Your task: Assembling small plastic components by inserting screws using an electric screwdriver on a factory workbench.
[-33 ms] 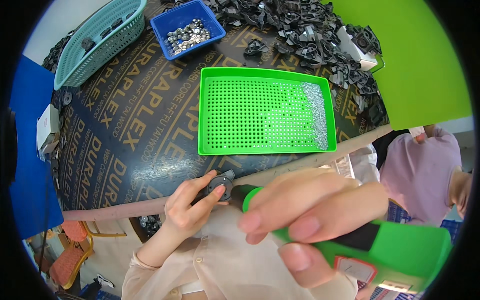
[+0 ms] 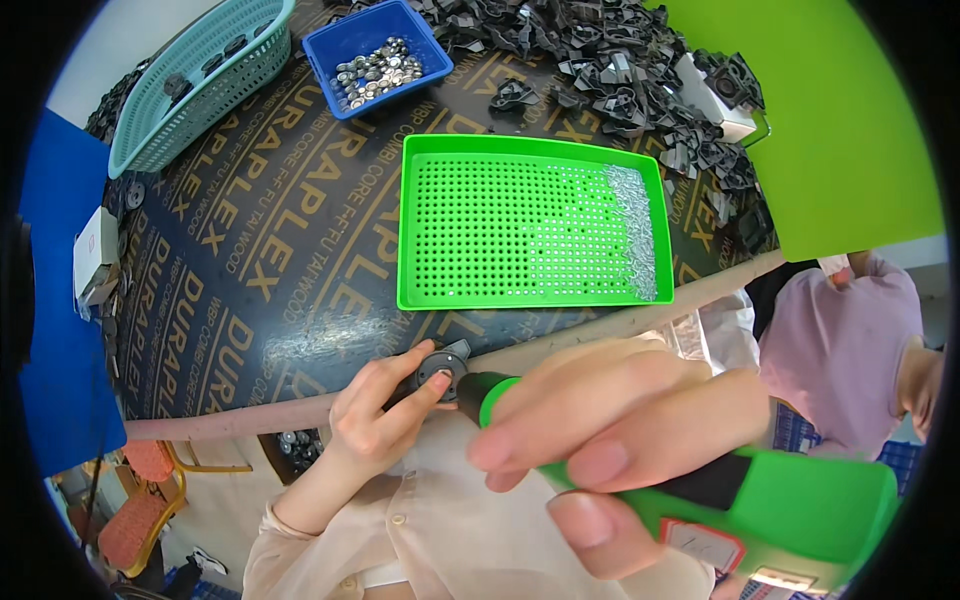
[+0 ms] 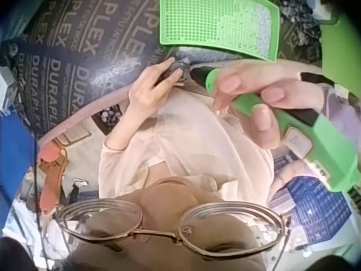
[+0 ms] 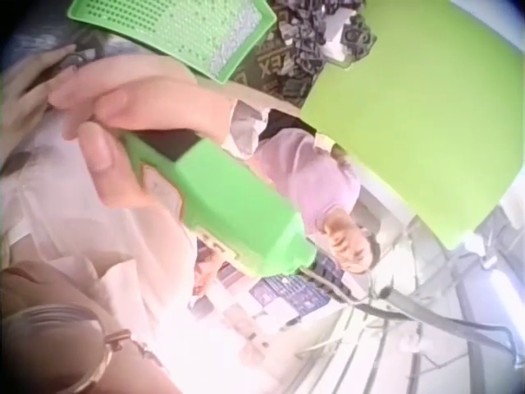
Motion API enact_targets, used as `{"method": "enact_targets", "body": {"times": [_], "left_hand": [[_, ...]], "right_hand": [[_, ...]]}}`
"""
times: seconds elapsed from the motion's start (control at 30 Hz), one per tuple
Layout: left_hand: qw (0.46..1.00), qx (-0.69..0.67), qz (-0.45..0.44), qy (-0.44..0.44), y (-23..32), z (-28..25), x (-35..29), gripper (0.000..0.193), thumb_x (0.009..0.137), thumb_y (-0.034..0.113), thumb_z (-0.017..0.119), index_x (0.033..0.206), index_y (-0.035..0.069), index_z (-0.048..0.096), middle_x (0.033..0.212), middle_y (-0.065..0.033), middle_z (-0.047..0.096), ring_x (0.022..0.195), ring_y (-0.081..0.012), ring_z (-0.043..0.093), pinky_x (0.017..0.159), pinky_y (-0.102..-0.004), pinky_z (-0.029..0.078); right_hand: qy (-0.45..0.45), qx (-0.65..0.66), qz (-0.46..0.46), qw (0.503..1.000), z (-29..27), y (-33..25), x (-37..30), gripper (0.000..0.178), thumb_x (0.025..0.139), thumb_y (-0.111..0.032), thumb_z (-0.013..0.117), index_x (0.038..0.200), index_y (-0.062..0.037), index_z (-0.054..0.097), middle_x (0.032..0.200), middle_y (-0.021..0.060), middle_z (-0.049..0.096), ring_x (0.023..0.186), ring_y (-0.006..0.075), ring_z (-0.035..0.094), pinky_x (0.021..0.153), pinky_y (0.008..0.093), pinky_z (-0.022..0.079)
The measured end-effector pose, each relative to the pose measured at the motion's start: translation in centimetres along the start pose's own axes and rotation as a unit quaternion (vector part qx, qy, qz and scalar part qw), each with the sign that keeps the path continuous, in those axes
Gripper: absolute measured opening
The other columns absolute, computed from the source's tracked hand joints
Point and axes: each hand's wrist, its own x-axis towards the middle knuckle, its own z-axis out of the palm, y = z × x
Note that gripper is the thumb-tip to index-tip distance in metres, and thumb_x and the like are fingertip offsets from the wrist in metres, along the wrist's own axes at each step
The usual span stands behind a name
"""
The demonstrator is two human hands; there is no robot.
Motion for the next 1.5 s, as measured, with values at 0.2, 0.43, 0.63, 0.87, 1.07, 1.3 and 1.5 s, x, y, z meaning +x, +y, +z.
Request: {"method": "enact_targets", "body": {"times": [0.2,0.43,0.63,0.87,1.07,1.3,1.5], "left_hand": [[1.000,0.007,-0.007,-0.006,0.2,-0.2,0.4,0.022,0.067,0.010,0.074,0.087,0.003,0.069,0.101,-0.0160,0.064,0.079,-0.0216,0.064,0.061,-0.0254,0.053],[1.000,-0.002,0.007,-0.026,0.3,-0.4,0.7,0.023,0.069,0.010,0.073,0.090,0.001,0.068,0.103,-0.0176,0.063,0.082,-0.0244,0.064,0.065,-0.0288,0.054],[0.999,-0.006,0.001,-0.035,0.1,-0.5,0.3,0.029,0.068,0.011,0.074,0.094,0.001,0.068,0.104,-0.0190,0.062,0.085,-0.0262,0.063,0.067,-0.0306,0.055],[0.999,-0.024,-0.031,0.000,0.4,0.0,0.0,0.032,0.060,0.003,0.081,0.090,0.004,0.069,0.099,-0.0182,0.064,0.077,-0.0262,0.065,0.061,-0.0301,0.054],[0.999,-0.025,-0.039,0.012,0.3,0.4,-0.1,0.034,0.060,0.004,0.081,0.091,0.005,0.069,0.097,-0.0185,0.065,0.074,-0.0256,0.064,0.059,-0.0297,0.054],[1.000,-0.003,-0.003,0.012,-0.1,0.3,-0.2,0.036,0.059,0.007,0.074,0.095,0.005,0.069,0.099,-0.0149,0.064,0.077,-0.0219,0.065,0.057,-0.0258,0.053],[1.000,-0.002,-0.001,0.009,-0.2,0.3,-0.3,0.037,0.059,0.007,0.073,0.095,0.005,0.069,0.100,-0.0155,0.063,0.078,-0.0220,0.064,0.058,-0.0261,0.053]], "right_hand": [[-0.017,0.019,0.017,1.000,1.1,0.8,0.0,0.024,0.088,-0.008,0.056,0.100,-0.0044,0.036,0.093,0.0221,0.060,0.051,0.0279,0.061,0.043,0.0358,0.053],[-0.103,0.005,0.033,0.994,1.2,0.5,1.7,0.028,0.083,0.000,0.062,0.099,-0.0033,0.039,0.087,0.0226,0.064,0.060,0.0308,0.065,0.052,0.0415,0.055],[-0.144,0.005,0.026,0.989,0.8,0.8,2.6,0.027,0.082,0.002,0.062,0.099,-0.0022,0.042,0.087,0.0187,0.065,0.060,0.0288,0.066,0.053,0.0419,0.055],[0.147,-0.062,-0.116,0.980,-4.3,2.0,3.2,0.024,0.090,-0.011,0.044,0.109,0.0028,0.047,0.098,0.0266,0.059,0.045,0.0220,0.051,0.045,0.0353,0.043],[0.115,-0.016,-0.078,0.990,-2.5,4.6,3.5,0.021,0.088,-0.007,0.040,0.104,0.0059,0.043,0.093,0.0313,0.058,0.042,0.0241,0.052,0.041,0.0323,0.044],[0.104,-0.028,-0.010,0.994,0.1,4.9,3.7,0.014,0.086,0.001,0.043,0.100,0.0044,0.041,0.085,0.0294,0.059,0.043,0.0229,0.054,0.042,0.0315,0.047],[0.095,-0.019,-0.006,0.995,-0.1,5.4,3.7,0.015,0.087,0.001,0.045,0.101,0.0038,0.041,0.084,0.0280,0.059,0.044,0.0222,0.055,0.042,0.0310,0.047]]}}
